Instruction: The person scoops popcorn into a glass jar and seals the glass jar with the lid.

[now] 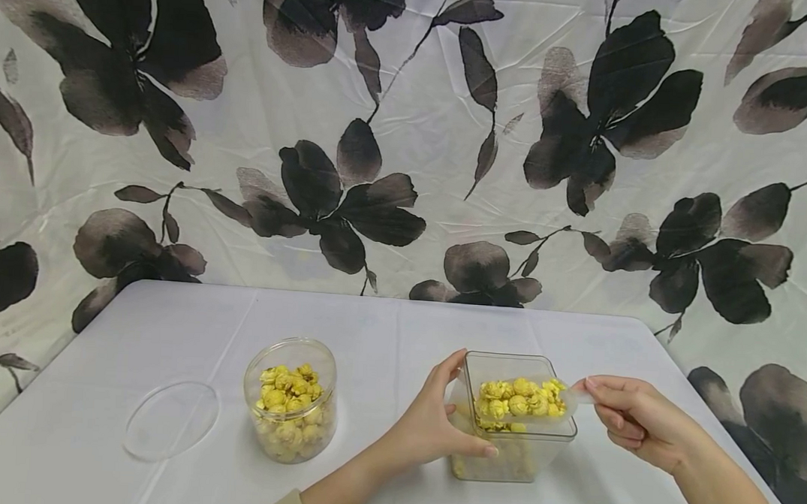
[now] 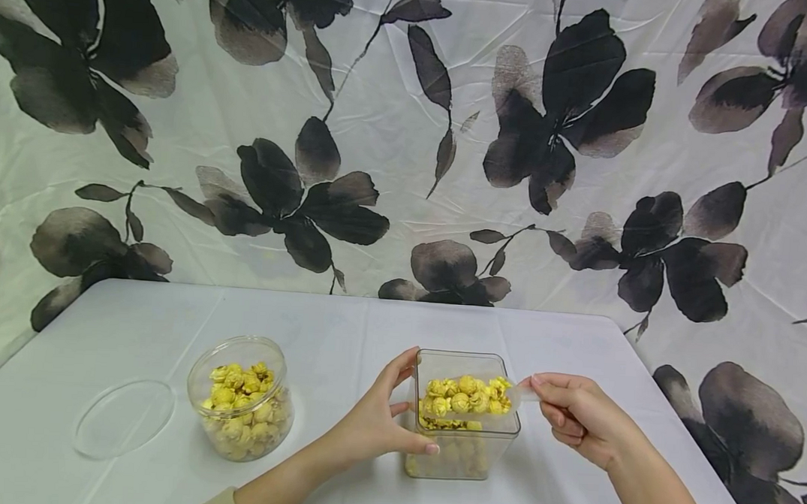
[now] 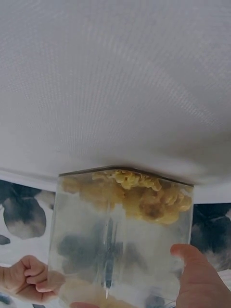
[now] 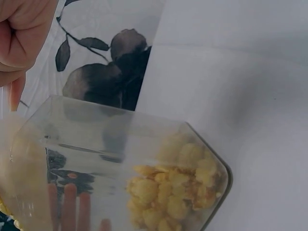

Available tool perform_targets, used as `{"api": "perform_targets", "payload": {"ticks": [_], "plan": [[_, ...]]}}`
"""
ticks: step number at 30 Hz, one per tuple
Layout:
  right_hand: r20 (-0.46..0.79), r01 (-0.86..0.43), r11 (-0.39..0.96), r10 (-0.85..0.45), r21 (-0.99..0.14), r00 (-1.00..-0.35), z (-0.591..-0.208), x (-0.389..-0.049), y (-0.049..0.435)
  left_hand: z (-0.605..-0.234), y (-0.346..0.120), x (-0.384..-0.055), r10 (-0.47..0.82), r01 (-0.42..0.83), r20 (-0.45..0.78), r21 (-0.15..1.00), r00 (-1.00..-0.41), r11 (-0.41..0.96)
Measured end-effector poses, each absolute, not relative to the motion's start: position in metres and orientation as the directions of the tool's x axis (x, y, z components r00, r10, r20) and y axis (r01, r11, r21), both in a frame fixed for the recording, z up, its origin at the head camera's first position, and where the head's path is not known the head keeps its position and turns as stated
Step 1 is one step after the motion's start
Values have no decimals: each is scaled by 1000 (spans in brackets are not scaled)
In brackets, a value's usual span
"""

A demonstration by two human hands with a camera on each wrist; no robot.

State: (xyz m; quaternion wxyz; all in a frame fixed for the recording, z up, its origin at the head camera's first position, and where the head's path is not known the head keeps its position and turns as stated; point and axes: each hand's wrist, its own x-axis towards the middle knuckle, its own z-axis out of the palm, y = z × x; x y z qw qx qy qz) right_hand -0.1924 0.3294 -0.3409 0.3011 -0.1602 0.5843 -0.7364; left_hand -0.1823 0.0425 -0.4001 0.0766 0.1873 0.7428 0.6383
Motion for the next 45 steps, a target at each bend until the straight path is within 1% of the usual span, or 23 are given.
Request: {"api": "perform_targets", "payload": {"ticks": [14,21,34,45], "plan": [[-90,247,-154,-649,-957,-756,-337,-193,332,-401,43,-181,402,181,127,979,-907,98],[-89,260,-170,-653,-950,-752,-336,-194,333,-401,39,-179,413,195,149,978,-898,69],[-105,274,-171,-639,-946,-762,-329,-195,331,-396,26,-176,387,170,143,985,-911,36],[-67,257,-195,-661,-946,-748,-323,-198,325,-389,14,-172,382,183,161,983,-910,22]]}}
